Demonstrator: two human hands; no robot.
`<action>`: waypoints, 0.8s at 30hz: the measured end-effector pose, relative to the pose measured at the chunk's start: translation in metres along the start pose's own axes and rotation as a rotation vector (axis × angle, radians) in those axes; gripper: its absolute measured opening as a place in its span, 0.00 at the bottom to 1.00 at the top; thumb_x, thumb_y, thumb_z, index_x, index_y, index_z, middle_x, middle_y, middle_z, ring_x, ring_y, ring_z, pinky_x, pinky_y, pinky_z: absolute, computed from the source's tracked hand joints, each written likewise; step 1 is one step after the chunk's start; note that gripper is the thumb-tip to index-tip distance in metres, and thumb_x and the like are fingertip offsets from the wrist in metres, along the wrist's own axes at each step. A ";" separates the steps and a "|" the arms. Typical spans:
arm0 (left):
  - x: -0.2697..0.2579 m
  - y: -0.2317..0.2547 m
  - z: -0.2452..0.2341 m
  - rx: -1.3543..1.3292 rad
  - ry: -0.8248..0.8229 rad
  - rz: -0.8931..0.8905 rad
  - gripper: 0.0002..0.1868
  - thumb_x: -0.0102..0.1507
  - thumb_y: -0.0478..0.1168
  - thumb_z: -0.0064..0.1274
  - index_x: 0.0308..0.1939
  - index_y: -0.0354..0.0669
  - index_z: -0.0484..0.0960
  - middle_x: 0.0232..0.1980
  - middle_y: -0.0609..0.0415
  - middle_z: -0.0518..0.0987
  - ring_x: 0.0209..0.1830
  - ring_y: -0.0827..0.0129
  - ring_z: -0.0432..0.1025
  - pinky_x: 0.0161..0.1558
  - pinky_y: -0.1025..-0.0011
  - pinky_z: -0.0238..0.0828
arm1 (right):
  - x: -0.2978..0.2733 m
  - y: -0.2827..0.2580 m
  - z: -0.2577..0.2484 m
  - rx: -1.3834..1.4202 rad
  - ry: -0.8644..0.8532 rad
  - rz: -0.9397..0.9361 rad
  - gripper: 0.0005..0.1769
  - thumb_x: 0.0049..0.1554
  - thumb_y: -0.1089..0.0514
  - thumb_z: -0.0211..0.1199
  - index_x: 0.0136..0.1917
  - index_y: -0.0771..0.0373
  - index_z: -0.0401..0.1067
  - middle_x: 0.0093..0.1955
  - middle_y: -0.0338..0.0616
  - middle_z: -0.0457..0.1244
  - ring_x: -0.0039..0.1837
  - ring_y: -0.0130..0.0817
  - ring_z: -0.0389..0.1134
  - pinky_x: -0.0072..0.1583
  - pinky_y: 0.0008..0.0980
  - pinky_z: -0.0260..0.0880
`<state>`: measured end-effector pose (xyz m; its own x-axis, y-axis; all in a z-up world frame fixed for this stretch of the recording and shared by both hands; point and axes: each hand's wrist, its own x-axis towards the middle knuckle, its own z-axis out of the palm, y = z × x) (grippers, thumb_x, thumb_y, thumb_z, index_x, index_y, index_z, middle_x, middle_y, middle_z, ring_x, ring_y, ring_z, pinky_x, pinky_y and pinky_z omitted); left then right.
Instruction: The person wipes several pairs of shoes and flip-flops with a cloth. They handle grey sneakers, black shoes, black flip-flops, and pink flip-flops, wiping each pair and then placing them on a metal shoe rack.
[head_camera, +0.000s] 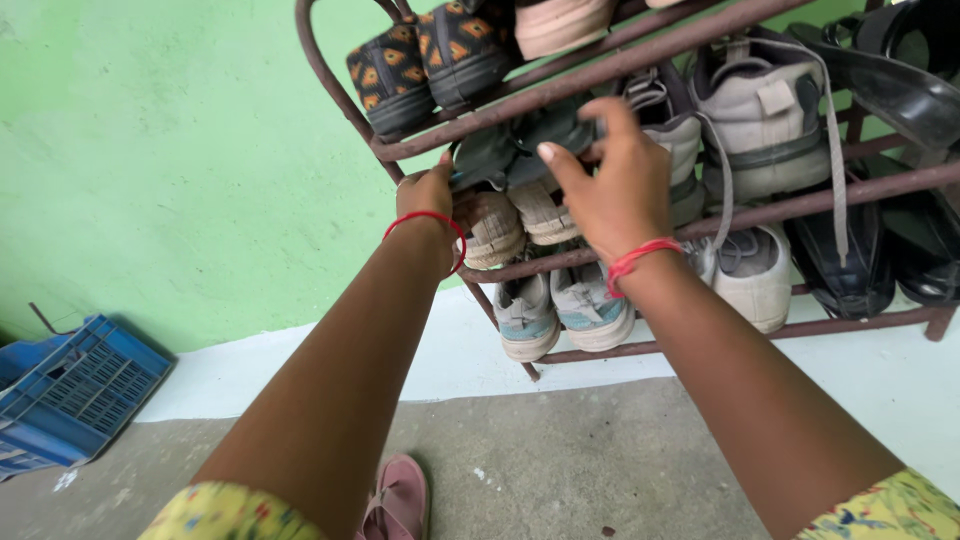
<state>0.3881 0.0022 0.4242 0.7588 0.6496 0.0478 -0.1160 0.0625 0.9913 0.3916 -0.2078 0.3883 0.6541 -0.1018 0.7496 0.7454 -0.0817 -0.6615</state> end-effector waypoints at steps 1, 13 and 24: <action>-0.007 -0.003 0.000 0.028 0.005 0.027 0.29 0.62 0.54 0.55 0.56 0.34 0.73 0.49 0.35 0.83 0.32 0.54 0.81 0.31 0.63 0.83 | -0.002 0.000 -0.001 -0.080 0.039 -0.120 0.23 0.55 0.52 0.74 0.58 0.67 0.72 0.43 0.56 0.71 0.40 0.45 0.74 0.42 0.42 0.72; -0.010 -0.021 0.018 0.872 0.201 0.301 0.41 0.59 0.73 0.50 0.62 0.46 0.76 0.69 0.31 0.57 0.59 0.37 0.72 0.68 0.55 0.63 | 0.002 -0.001 0.013 -0.484 -0.078 -0.129 0.17 0.63 0.47 0.64 0.58 0.61 0.74 0.53 0.60 0.66 0.50 0.61 0.71 0.47 0.53 0.72; -0.022 -0.023 0.020 1.037 0.164 0.352 0.43 0.58 0.72 0.51 0.66 0.47 0.74 0.68 0.34 0.60 0.61 0.36 0.70 0.63 0.53 0.67 | -0.010 0.007 0.000 -0.519 -0.237 -0.011 0.37 0.60 0.43 0.65 0.75 0.60 0.60 0.61 0.65 0.61 0.53 0.63 0.70 0.52 0.53 0.73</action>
<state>0.3864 -0.0285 0.4029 0.6860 0.6034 0.4065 0.3426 -0.7608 0.5511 0.3904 -0.2076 0.3763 0.7022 0.1217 0.7015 0.6304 -0.5643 -0.5331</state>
